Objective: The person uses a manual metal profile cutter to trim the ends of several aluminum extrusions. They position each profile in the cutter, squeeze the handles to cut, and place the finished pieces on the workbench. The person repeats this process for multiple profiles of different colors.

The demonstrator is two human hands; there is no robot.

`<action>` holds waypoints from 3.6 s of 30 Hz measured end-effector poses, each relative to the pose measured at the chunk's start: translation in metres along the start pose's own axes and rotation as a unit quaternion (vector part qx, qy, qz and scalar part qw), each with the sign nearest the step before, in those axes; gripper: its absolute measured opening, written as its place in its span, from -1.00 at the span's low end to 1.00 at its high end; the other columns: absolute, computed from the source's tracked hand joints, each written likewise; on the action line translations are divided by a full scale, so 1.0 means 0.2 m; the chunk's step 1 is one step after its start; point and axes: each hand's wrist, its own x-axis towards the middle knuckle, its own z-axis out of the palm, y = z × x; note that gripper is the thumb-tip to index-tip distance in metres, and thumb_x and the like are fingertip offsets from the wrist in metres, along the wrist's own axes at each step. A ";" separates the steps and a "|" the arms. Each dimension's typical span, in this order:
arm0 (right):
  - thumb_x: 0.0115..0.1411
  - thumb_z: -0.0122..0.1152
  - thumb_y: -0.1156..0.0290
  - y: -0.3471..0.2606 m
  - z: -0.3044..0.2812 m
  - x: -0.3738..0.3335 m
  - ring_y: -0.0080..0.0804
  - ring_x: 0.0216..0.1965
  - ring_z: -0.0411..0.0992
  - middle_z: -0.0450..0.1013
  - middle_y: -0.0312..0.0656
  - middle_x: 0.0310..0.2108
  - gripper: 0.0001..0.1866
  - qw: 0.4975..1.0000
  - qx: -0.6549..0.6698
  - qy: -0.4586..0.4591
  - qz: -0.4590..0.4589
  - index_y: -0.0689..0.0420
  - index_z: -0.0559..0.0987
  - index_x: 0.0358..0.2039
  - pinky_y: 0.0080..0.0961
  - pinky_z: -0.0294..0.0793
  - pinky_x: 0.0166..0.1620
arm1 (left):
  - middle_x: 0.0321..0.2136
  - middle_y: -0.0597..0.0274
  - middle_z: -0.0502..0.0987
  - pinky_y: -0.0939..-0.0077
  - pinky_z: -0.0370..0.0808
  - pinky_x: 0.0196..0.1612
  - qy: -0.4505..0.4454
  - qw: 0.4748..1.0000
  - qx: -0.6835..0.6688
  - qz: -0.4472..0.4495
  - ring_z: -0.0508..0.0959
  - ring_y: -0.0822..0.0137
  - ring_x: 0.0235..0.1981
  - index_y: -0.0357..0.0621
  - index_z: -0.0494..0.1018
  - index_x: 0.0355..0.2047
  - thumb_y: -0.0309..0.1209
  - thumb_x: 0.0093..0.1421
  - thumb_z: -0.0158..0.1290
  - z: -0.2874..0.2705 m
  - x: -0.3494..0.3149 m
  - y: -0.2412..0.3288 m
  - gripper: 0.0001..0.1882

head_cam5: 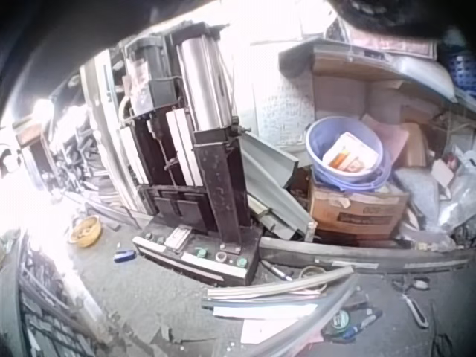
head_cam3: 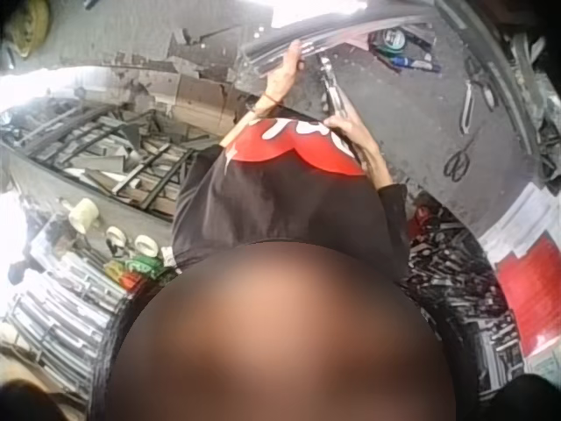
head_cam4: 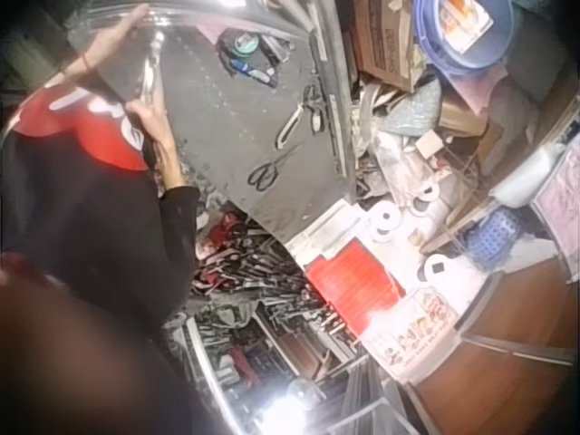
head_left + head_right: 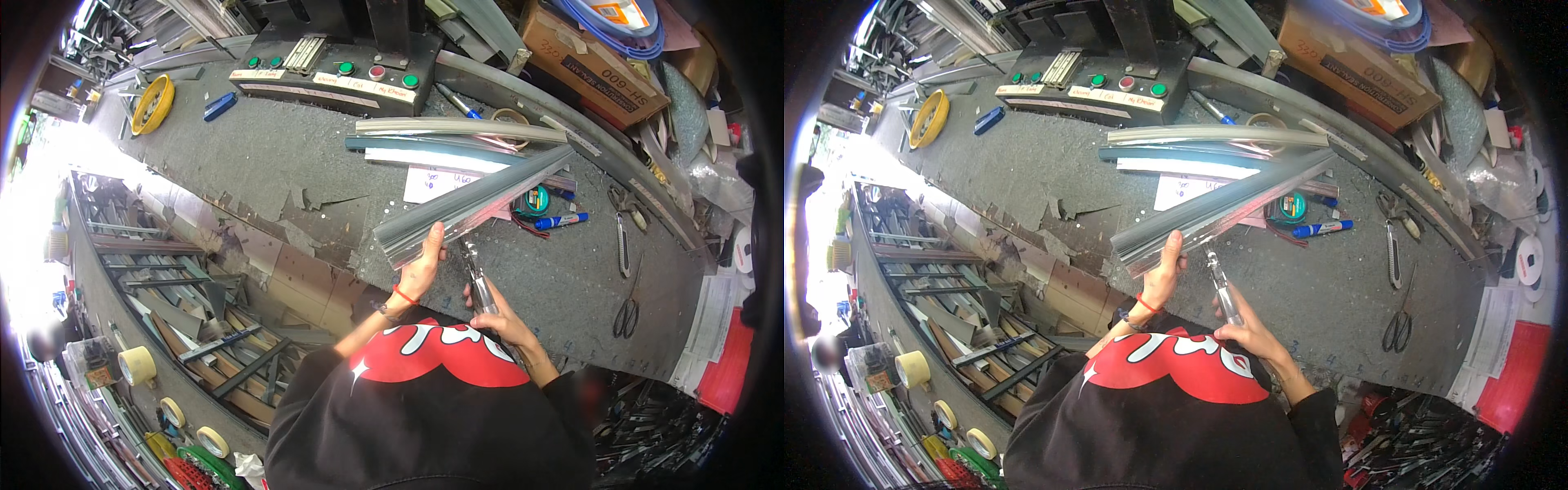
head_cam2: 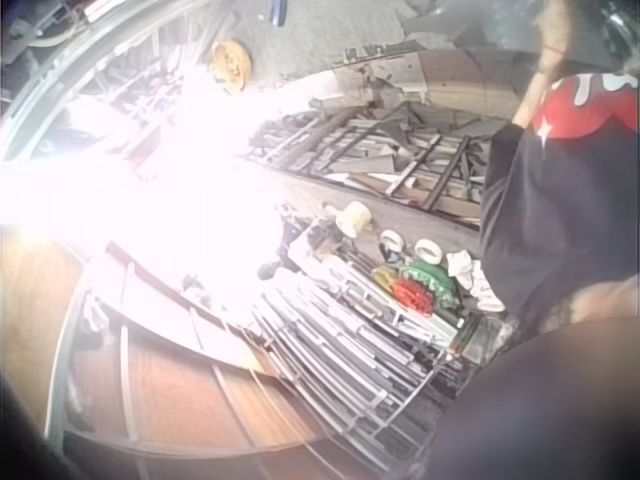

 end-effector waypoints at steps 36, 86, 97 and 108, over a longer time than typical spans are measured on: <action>-0.21 0.24 0.13 -0.07 -0.04 0.10 -0.39 -0.04 0.18 0.15 -0.20 -0.04 -0.04 0.995 0.037 -0.086 -0.026 0.08 0.07 0.23 -0.47 0.25 -0.07 | -0.66 0.35 0.36 0.63 0.26 -0.51 -0.123 0.989 -0.045 -0.072 0.35 0.52 -0.59 -0.11 0.37 -0.54 0.01 0.30 -0.26 0.02 -0.08 0.02 -0.50; -0.20 0.07 0.72 0.11 -0.20 -0.34 -0.13 0.09 0.30 0.19 0.07 0.15 -0.27 0.982 0.153 0.101 0.043 0.34 0.25 0.11 -0.39 0.43 0.00 | -0.68 0.00 0.46 0.20 0.39 -0.50 -0.002 0.787 0.616 0.016 0.50 -0.04 -0.54 -0.17 0.40 -0.62 0.07 0.16 -0.06 -0.66 0.07 0.21 -0.48; -0.23 0.01 0.68 0.30 -0.08 -0.37 -0.25 0.23 0.11 0.13 0.03 0.18 -0.13 0.960 0.265 -0.039 -0.081 0.36 0.04 0.21 -0.31 0.02 0.26 | -0.23 0.06 0.47 0.32 0.37 -0.13 -0.120 0.736 0.565 0.352 0.45 0.15 -0.18 -0.24 0.32 -0.03 -0.23 0.20 -0.05 -0.03 0.48 0.03 -0.59; -0.05 0.08 0.51 0.12 -0.01 -0.18 -0.50 -0.36 0.29 0.22 -0.19 -0.25 -0.38 0.915 0.285 0.162 -0.236 0.12 0.14 0.07 -0.51 0.37 -0.37 | -0.28 0.16 0.40 0.34 0.34 -0.24 -0.092 0.776 0.485 0.391 0.40 0.14 -0.30 -0.11 0.39 -0.22 -0.37 0.05 0.13 -0.15 0.24 0.02 -0.72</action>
